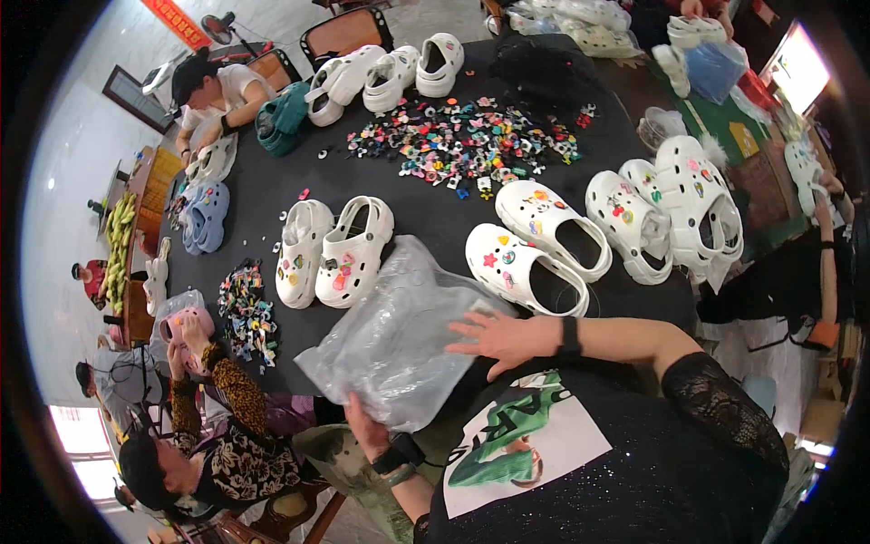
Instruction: The recorder and other workers attach decorative charms to shoes and pack them into plastic bags at a communal work table.
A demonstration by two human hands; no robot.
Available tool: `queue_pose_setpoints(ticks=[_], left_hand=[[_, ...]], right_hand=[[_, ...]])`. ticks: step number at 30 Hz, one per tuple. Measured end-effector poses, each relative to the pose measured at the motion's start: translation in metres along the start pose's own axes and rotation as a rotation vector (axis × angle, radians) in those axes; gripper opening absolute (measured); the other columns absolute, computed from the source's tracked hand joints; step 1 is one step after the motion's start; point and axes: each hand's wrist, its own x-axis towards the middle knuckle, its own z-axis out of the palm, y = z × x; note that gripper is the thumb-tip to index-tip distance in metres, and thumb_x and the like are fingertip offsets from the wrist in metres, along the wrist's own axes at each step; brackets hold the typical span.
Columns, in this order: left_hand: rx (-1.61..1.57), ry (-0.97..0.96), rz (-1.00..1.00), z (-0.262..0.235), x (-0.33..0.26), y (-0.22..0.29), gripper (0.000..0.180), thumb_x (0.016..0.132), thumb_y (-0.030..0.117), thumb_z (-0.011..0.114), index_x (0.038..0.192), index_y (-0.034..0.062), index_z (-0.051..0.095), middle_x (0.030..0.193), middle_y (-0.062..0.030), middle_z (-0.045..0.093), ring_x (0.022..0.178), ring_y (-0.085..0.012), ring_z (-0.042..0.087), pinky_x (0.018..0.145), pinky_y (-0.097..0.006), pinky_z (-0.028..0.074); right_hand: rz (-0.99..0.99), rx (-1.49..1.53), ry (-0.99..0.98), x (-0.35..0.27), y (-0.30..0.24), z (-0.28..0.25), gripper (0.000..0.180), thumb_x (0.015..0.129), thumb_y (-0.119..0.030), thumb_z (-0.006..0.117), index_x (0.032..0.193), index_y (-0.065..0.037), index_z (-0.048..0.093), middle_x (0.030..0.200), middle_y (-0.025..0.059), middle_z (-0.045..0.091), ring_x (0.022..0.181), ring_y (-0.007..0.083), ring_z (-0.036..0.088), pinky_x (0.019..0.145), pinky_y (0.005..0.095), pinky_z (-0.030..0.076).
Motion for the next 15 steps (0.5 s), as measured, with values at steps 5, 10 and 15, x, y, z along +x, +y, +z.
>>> queue_pose_setpoints(ticks=[5, 10, 15], left_hand=[[-0.163, 0.149, 0.074, -0.022, -0.016, 0.023, 0.04, 0.092, 0.024, 0.045, 0.122, -0.0015, 0.045, 0.116, -0.0133, 0.054, 0.105, -0.0253, 0.055, 0.091, -0.04, 0.045], [-0.117, 0.402, -0.087, -0.02, -0.04, 0.001, 0.032, 0.09, 0.024, 0.046, 0.11, 0.0003, 0.055, 0.105, -0.008, 0.061, 0.102, -0.021, 0.056, 0.091, -0.038, 0.043], [-0.446, 0.184, -0.215, 0.033, -0.063, 0.0, 0.031, 0.091, 0.024, 0.043, 0.11, 0.0031, 0.057, 0.11, -0.0093, 0.061, 0.104, -0.023, 0.056, 0.092, -0.041, 0.043]], right_hand=[[0.13, -0.298, -0.122, 0.031, 0.031, 0.028, 0.075, 0.075, -0.023, 0.067, 0.14, -0.021, 0.03, 0.147, 0.017, 0.017, 0.134, 0.0413, 0.018, 0.094, 0.0611, 0.033], [0.276, -0.35, 0.182, 0.041, 0.026, 0.017, 0.075, 0.072, -0.011, 0.063, 0.139, -0.014, 0.03, 0.147, 0.0208, 0.013, 0.134, 0.0416, 0.016, 0.101, 0.0547, 0.028], [-0.083, -0.303, 0.071, 0.027, -0.013, 0.008, 0.108, 0.057, -0.039, 0.08, 0.143, -0.015, 0.02, 0.149, 0.0177, 0.007, 0.137, 0.0385, 0.004, 0.104, 0.0626, 0.009]])
